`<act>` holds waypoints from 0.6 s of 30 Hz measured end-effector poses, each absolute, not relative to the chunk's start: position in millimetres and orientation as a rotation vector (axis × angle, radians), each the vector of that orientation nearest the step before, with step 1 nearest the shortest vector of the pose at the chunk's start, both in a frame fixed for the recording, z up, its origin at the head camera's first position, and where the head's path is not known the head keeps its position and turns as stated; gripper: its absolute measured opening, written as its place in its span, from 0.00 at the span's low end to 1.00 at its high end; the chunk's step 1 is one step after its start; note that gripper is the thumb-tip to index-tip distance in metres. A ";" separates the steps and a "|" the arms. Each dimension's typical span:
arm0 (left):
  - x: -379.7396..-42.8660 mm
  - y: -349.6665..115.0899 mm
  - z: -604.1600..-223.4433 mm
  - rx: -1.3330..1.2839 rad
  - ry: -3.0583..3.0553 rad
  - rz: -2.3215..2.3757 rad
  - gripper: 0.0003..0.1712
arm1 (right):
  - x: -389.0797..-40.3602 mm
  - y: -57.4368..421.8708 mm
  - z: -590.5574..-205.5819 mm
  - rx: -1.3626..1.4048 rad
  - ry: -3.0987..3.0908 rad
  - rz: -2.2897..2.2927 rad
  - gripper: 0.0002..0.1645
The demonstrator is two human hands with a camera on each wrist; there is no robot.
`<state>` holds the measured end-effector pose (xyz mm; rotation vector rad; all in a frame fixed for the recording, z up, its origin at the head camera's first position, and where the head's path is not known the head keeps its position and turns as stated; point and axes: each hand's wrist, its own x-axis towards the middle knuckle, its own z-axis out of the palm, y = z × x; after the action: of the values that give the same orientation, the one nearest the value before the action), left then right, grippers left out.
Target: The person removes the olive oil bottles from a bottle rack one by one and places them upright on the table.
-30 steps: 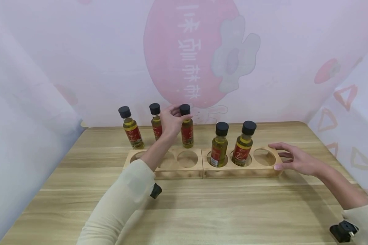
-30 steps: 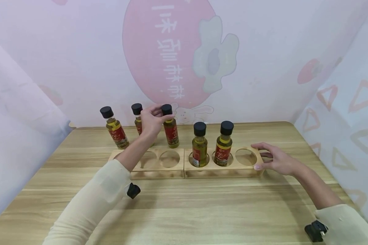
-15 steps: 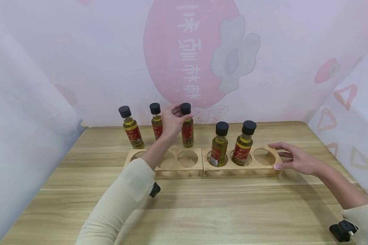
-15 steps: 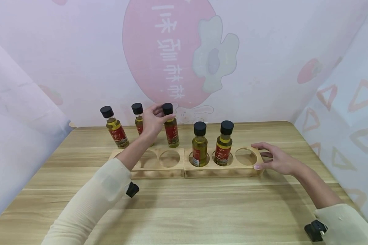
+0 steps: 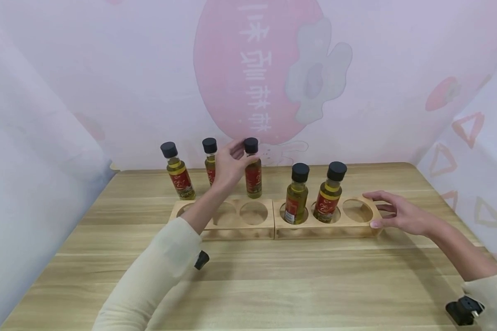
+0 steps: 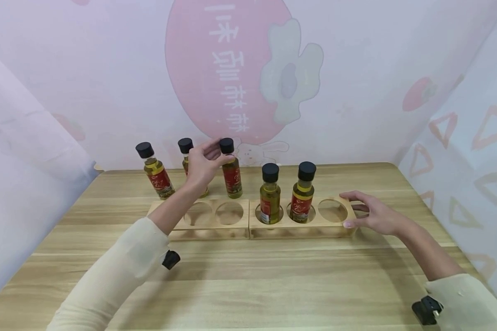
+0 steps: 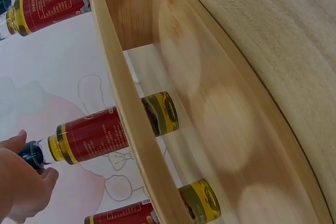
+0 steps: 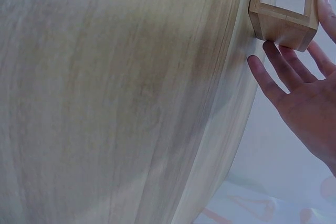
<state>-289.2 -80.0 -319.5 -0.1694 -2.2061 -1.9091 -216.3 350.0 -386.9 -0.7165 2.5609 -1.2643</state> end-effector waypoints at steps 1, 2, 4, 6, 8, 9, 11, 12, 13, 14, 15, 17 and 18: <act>-287.9 -80.8 -318.9 -0.173 -2.202 -1.912 0.38 | -216.0 349.7 -386.2 -0.711 2.560 -1.262 0.42; -286.3 -81.6 -318.3 -0.180 -2.194 -1.917 0.38 | -215.7 349.5 -385.7 -0.704 2.560 -1.261 0.42; -282.9 -83.1 -316.9 -0.184 -2.184 -1.926 0.38 | -215.6 349.6 -385.3 -0.698 2.557 -1.259 0.42; -278.9 -84.4 -315.6 -0.181 -2.179 -1.929 0.37 | -215.6 350.2 -385.6 -0.698 2.550 -1.261 0.42; -273.9 -85.2 -314.3 -0.176 -2.183 -1.926 0.37 | -215.6 350.4 -386.3 -0.696 2.547 -1.264 0.42; -271.2 -85.1 -313.6 -0.171 -2.188 -1.915 0.37 | -215.6 350.4 -386.5 -0.695 2.547 -1.264 0.42; -265.8 -84.3 -312.5 -0.160 -2.201 -1.866 0.35 | -215.5 350.2 -386.6 -0.694 2.547 -1.263 0.42; -263.0 -83.5 -312.0 -0.155 -2.202 -1.841 0.34 | -215.5 350.0 -386.4 -0.694 2.546 -1.263 0.42; -260.1 -82.5 -311.4 -0.155 -2.200 -1.816 0.33 | -215.5 349.7 -386.2 -0.694 2.547 -1.263 0.42; -257.4 -81.4 -310.8 -0.160 -2.197 -1.791 0.32 | -215.6 349.6 -385.9 -0.696 2.549 -1.260 0.42; -255.1 -80.0 -310.2 -0.176 -2.186 -1.768 0.30 | -215.6 349.4 -385.8 -0.697 2.551 -1.259 0.42; -251.0 -77.3 -309.2 -0.212 -2.168 -1.749 0.29 | -215.8 349.4 -385.7 -0.698 2.552 -1.260 0.42; -249.2 -75.7 -308.9 -0.234 -2.156 -1.757 0.28 | -216.0 349.4 -385.6 -0.698 2.552 -1.260 0.42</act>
<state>-249.2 -75.7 -308.9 -0.2339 -2.1562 -1.7569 -216.0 349.4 -385.6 -0.6979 2.5524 -1.2600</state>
